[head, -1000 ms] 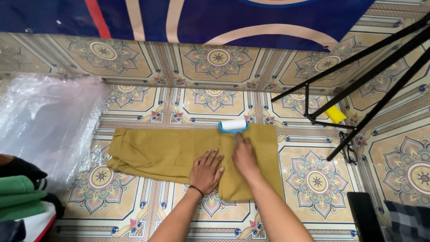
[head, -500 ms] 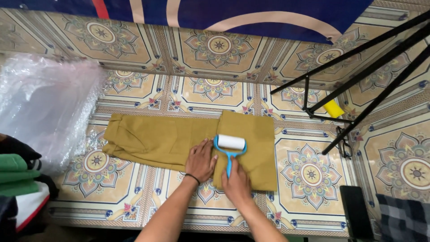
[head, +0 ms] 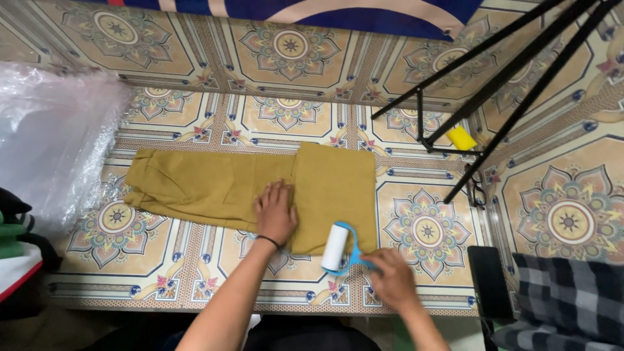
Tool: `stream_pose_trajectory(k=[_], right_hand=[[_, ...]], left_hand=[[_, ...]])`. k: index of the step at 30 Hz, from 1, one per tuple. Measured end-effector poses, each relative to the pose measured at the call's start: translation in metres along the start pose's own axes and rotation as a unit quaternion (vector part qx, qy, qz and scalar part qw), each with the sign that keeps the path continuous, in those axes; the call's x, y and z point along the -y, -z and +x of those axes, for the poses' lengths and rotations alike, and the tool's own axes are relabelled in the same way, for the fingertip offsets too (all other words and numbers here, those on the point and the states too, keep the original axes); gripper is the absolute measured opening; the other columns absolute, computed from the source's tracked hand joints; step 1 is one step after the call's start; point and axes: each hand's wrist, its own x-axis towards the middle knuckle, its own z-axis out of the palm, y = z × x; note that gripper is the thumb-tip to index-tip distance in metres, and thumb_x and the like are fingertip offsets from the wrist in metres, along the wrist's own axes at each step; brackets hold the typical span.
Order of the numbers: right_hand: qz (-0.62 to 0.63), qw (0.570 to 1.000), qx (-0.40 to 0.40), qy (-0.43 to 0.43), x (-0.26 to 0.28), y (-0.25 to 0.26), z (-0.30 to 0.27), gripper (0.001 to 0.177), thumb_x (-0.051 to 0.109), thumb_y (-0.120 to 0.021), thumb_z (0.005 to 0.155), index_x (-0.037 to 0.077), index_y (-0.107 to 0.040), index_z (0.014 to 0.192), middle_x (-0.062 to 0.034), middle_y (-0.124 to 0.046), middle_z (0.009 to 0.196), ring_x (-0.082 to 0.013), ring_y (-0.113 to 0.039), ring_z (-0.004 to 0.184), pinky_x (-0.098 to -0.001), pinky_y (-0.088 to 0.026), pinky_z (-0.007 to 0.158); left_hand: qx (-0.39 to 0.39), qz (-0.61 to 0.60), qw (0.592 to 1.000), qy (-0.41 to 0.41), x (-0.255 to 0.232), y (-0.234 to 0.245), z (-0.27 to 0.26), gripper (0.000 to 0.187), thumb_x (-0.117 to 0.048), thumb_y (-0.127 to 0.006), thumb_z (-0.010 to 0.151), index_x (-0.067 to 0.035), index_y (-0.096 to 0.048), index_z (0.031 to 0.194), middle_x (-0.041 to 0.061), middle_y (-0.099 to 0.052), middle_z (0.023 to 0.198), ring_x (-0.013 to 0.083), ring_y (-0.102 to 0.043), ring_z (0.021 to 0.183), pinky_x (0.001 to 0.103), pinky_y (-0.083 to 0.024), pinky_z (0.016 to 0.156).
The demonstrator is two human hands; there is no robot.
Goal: The person uses a lint roller to clean a pair of brown pants, folds them, and places them into a plastic bag. Then, they clean and fold a pair of white pants on a tiled floor.
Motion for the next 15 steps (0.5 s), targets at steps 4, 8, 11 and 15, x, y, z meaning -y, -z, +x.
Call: stream_pose_trajectory(k=[4,8,11,15], right_hand=[[0.06,0.995,-0.069,-0.048,-0.013,0.019,0.009,0.049,0.006,-0.056,0.079,0.02,-0.073,0.123,0.0002,-0.076,0.113,-0.0255,-0.065,0.102,-0.0421,-0.054,0.08],[0.106,0.99,-0.037,-0.088,-0.047,0.016,0.0,0.047,0.005,-0.056,0.077,0.019,-0.075,0.118,0.0006,-0.074,0.108,-0.025,-0.063,0.103,-0.0409,-0.051,0.084],[0.166,0.964,-0.034,-0.203,-0.068,0.033,-0.013,0.046,0.002,-0.059,0.077,0.018,-0.078,0.116,-0.0027,-0.072,0.115,-0.0259,-0.062,0.113,-0.0442,-0.049,0.1],[0.158,0.913,-0.103,-0.36,-0.069,0.065,-0.021,0.043,0.0,-0.066,0.087,0.018,-0.072,0.125,-0.0062,-0.067,0.129,-0.0283,-0.063,0.115,-0.0462,-0.054,0.092]], left_hand=[[-0.041,0.072,0.994,-0.071,-0.054,0.006,-0.018,0.044,-0.016,-0.06,0.083,-0.013,-0.062,0.127,0.016,-0.047,0.151,0.0395,-0.033,0.147,0.074,-0.029,0.11],[0.085,0.034,0.99,-0.105,-0.058,-0.015,-0.026,0.058,-0.047,-0.044,0.097,-0.022,-0.044,0.15,0.009,-0.027,0.167,0.0302,-0.019,0.155,0.068,-0.01,0.118],[0.11,0.068,0.987,-0.094,-0.061,-0.01,-0.027,0.065,-0.055,-0.034,0.1,-0.022,-0.034,0.157,0.01,-0.02,0.169,0.0287,-0.012,0.157,0.064,-0.006,0.121],[0.131,0.107,0.982,-0.08,-0.069,-0.004,-0.028,0.067,-0.056,-0.026,0.101,-0.023,-0.03,0.159,0.012,-0.015,0.17,0.0303,-0.008,0.157,0.064,0.002,0.122]])
